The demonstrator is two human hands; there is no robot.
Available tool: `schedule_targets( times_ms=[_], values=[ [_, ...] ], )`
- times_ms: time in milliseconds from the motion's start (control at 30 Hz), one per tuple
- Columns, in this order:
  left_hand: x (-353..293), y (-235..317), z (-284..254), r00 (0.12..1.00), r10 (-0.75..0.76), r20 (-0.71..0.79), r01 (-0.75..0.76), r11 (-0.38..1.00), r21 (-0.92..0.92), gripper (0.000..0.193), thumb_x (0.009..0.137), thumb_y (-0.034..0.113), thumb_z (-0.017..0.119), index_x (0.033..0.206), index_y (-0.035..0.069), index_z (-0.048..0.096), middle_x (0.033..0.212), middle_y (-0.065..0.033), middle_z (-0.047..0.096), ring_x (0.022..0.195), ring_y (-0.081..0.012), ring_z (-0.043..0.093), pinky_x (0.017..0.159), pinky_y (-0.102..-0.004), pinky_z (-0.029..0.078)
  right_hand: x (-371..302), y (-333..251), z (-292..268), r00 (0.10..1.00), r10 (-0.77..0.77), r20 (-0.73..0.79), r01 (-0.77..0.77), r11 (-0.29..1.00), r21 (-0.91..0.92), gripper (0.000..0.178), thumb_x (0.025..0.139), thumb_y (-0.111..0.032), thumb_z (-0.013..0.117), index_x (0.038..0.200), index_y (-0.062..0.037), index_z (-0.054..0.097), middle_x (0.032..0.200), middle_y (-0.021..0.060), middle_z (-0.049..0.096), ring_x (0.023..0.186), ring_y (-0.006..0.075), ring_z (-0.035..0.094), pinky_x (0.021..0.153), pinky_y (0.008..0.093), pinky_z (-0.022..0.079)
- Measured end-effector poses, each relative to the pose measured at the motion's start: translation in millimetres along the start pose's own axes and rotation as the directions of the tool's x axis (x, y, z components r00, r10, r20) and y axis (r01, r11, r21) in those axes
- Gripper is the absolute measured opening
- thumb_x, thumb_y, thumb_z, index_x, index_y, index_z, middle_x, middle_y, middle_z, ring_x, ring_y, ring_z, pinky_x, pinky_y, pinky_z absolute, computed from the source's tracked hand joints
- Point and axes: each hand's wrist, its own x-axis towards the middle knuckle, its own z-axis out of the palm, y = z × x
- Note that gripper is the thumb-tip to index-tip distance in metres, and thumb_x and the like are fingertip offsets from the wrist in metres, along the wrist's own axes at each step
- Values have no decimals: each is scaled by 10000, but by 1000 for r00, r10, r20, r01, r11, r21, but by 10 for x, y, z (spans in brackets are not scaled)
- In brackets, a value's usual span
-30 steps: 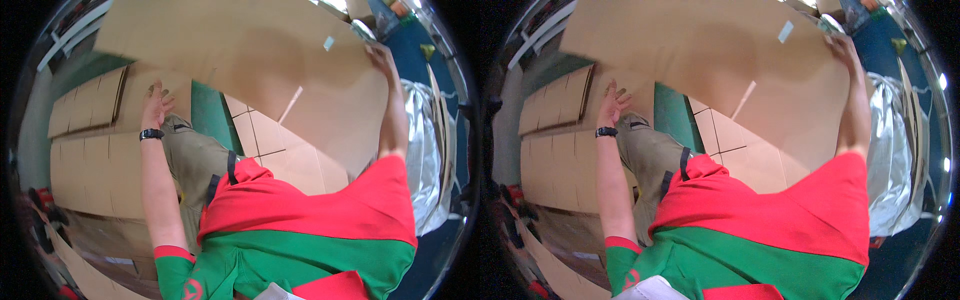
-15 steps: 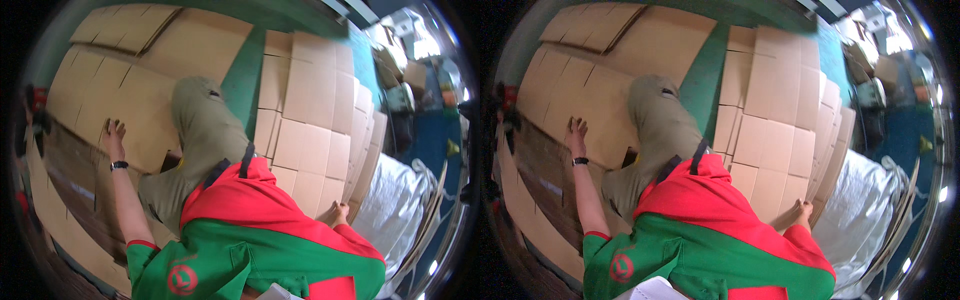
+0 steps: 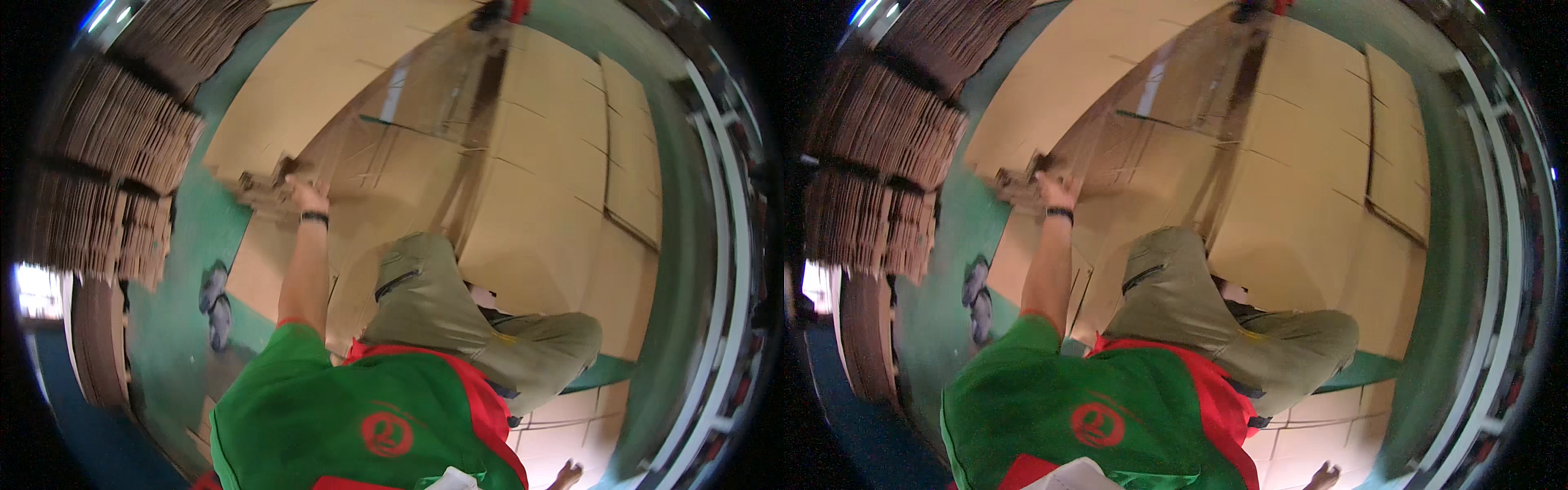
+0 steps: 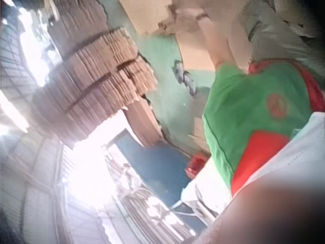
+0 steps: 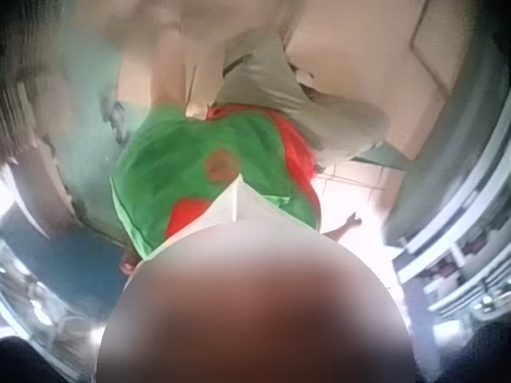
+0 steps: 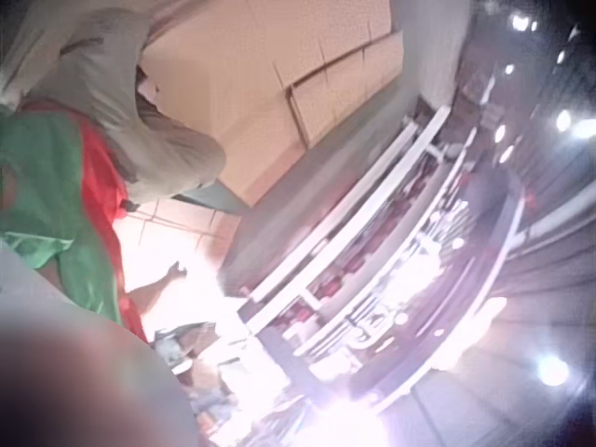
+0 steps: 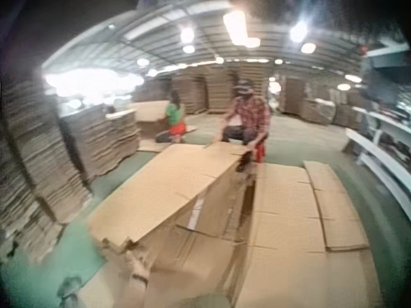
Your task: The person repeatedly picks up flat cardboard sheets from a pile on the floor and places them onto a growing stack to the right. The action is continuous and repetitive, with both hands used to lift and align each sheet before stacking.
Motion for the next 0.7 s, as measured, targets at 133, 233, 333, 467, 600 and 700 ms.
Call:
schedule_targets(
  times_ms=[133,233,333,467,600,700],
  values=[
    [540,455,205,991,-134,20,133,991,30,618,1010,404,455,1470,43,255,1484,-164,334,1266,-364,479,1011,-512,462,1313,-1608,-774,944,-242,-224,319,844,432,305,951,-208,574,1013,84,635,937,265,654,794,360,614,750,433,489],
    [714,548,387,988,-115,103,105,989,101,441,1007,266,503,1364,35,388,1357,-146,481,1155,-354,568,960,-497,500,1455,-2964,-1454,858,-410,-311,505,786,358,285,946,-189,582,933,90,635,812,213,652,678,273,604,639,390,487],
    [490,448,392,978,-60,200,46,996,76,272,976,109,547,1221,6,488,1138,-143,611,998,-304,642,852,-412,578,986,-4163,-1858,828,-446,-338,556,581,595,270,923,-216,632,887,52,645,708,115,637,620,145,523,585,319,442],
    [-470,-44,180,922,-179,344,137,980,141,298,948,65,582,1208,-12,457,1095,-160,603,978,-270,638,877,-401,589,47,-5551,-2052,746,-653,-131,341,206,917,319,921,-181,629,1179,7,637,1033,100,679,875,147,628,786,289,508],
    [-1749,-720,9,831,-384,402,318,921,223,174,921,47,617,1075,40,537,997,-81,634,955,-234,641,863,-386,573,-772,-6557,-2098,375,-907,189,-230,107,967,569,965,-358,586,1393,-12,445,1247,157,600,1066,214,617,881,342,514],
    [-2452,-1075,4,731,-485,480,401,875,272,145,908,105,665,1017,62,578,971,-33,646,889,-161,628,784,-340,545,-1001,-7090,-2144,357,-892,276,-457,91,885,498,951,-314,613,1319,3,503,1190,142,625,1019,217,625,860,356,514]
  ],
)
